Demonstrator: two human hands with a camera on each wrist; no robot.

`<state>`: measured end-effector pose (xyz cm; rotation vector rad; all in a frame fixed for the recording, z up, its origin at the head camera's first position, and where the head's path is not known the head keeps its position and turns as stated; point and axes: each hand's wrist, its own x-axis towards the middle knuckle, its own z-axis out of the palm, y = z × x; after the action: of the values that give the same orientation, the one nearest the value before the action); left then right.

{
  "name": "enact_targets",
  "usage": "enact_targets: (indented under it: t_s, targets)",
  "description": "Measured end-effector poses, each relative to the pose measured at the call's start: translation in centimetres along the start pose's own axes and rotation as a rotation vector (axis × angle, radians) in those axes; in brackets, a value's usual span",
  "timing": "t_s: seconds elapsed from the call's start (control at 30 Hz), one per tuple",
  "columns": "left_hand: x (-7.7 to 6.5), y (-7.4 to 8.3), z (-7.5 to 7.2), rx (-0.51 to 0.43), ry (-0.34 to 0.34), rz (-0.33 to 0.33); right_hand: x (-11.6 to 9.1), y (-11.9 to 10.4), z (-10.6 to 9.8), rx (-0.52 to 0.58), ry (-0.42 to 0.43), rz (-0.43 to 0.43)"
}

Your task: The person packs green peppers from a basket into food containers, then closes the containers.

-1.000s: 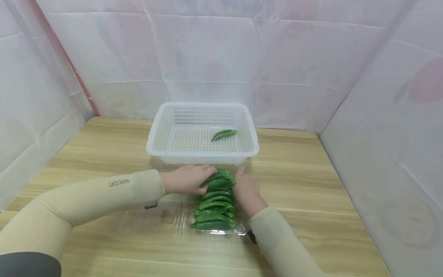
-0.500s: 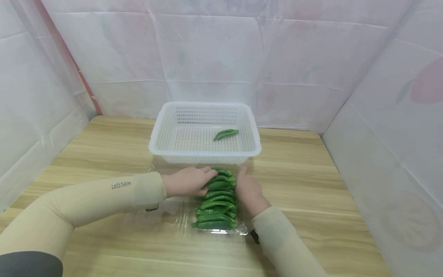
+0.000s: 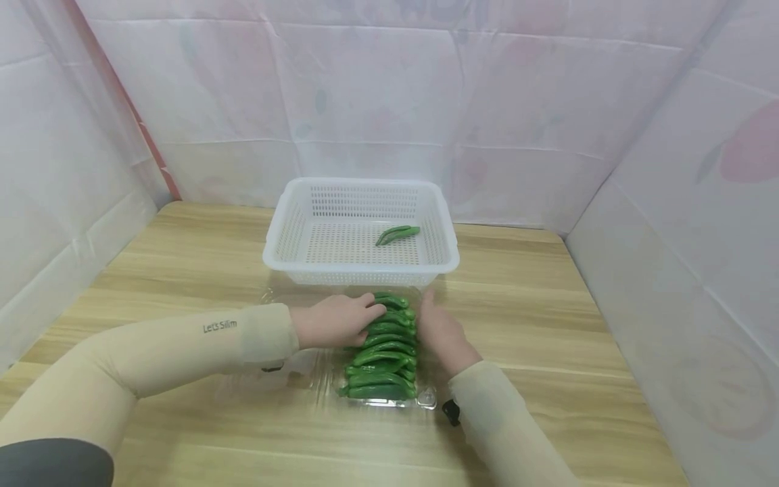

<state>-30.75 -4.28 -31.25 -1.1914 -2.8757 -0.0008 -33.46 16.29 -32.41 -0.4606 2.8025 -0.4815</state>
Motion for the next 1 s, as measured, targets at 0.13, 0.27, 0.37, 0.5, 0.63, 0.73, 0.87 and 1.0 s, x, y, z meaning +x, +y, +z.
enact_targets:
  t_s: [0.13,0.27,0.37,0.5,0.63,0.73,0.87,1.0]
  targets:
    - [0.1,0.1,-0.1,0.023,-0.039,-0.022,0.2,0.1,0.0,-0.024,0.006,-0.03]
    - [0.5,0.2,-0.2,0.066,-0.062,-0.023,0.3,0.3,0.0,-0.01,0.029,-0.038]
    - [0.7,0.4,-0.5,0.099,-0.081,-0.023,0.2,0.5,0.0,0.009,0.044,-0.039]
    - [0.9,0.8,-1.0,0.116,-0.126,-0.036,0.2,0.5,0.0,-0.003,0.052,-0.047]
    - [1.2,0.9,-1.3,0.123,-0.16,-0.046,0.2,0.7,0.1,-0.021,0.061,-0.034]
    - [1.3,0.8,-1.4,0.135,-0.165,-0.048,0.2,0.7,0.1,-0.016,0.06,-0.023]
    - [1.3,0.5,-1.8,0.139,-0.148,-0.03,0.2,0.8,0.3,-0.004,0.08,-0.018]
    - [1.1,0.0,-2.7,0.102,-0.101,0.001,-0.1,0.8,0.7,0.003,0.088,-0.01]
